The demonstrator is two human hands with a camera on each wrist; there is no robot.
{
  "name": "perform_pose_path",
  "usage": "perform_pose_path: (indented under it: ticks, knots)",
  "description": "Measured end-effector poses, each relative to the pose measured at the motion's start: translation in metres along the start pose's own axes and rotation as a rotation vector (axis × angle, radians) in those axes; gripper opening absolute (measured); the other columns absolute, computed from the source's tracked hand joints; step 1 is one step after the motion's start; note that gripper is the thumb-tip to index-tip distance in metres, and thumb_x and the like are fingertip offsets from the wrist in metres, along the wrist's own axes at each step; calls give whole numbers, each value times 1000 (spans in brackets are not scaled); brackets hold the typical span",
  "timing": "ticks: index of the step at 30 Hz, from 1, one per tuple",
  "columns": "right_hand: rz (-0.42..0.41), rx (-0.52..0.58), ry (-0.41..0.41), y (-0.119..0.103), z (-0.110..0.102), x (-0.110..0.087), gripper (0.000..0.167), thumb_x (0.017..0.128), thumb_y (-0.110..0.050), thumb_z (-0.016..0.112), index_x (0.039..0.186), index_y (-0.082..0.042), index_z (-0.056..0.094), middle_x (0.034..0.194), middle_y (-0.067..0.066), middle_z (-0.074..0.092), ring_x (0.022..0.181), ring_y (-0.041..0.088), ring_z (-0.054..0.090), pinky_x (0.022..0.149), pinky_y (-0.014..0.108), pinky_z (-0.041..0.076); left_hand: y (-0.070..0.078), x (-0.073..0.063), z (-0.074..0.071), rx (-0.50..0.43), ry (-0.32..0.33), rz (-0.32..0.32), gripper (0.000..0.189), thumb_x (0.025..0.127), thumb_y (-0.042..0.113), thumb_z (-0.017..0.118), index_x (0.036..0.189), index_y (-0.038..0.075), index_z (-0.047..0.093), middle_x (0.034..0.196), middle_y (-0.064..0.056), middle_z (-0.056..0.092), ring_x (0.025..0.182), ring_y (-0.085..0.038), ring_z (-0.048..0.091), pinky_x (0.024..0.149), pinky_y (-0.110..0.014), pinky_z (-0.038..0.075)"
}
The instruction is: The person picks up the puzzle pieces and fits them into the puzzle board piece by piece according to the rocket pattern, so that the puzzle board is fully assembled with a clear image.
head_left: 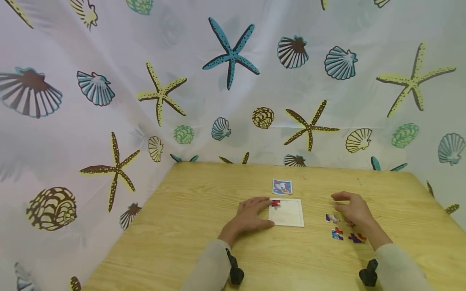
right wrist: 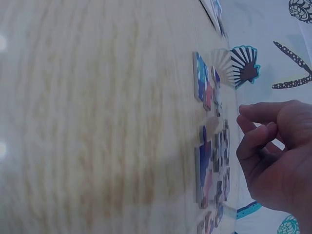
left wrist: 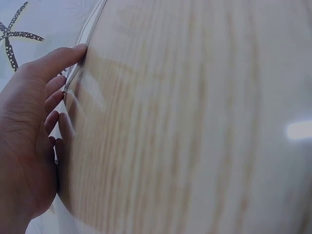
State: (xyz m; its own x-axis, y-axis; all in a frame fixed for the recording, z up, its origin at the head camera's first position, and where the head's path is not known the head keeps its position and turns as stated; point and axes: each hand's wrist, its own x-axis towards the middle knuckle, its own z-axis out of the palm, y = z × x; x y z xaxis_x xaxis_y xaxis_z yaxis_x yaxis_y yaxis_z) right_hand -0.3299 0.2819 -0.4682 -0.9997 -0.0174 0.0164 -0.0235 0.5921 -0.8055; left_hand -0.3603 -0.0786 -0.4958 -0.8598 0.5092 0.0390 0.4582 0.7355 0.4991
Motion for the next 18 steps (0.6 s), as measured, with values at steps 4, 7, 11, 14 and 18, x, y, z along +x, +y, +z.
perform_pose_path:
  ticks: [4,7,11,14,18]
  knots:
    - [34,-10,9,8,-7,0,38,100,2,59,138,7,60,144,35,52,51,11,40,48,29,41,-4,1,3,-8,3,2,77,91,52,72,159,26,46,165,3,39,155,-27,25,120,-51,18]
    - [29,-35,26,12,-12,1,39,97,6,57,136,8,61,141,35,54,48,13,38,46,29,39,-6,1,3,-13,7,3,77,91,52,72,159,26,46,165,3,39,155,-27,25,120,-51,18]
    - [35,-55,29,15,-17,-1,47,91,12,50,137,8,61,143,37,51,51,13,39,46,30,38,-5,1,2,-16,10,4,77,91,52,72,159,25,46,165,3,39,155,-28,25,119,-51,18]
    - [56,-60,22,17,-20,-2,51,87,14,49,136,7,62,145,38,48,50,13,38,46,31,38,-4,1,2,-11,9,8,78,91,52,73,159,23,47,165,1,39,154,-29,26,119,-52,19]
    - [72,-87,16,19,-22,-1,49,85,13,52,132,6,66,143,39,50,48,15,39,46,31,39,-2,2,2,-6,4,11,78,92,52,72,159,23,46,165,1,39,154,-29,27,119,-53,19]
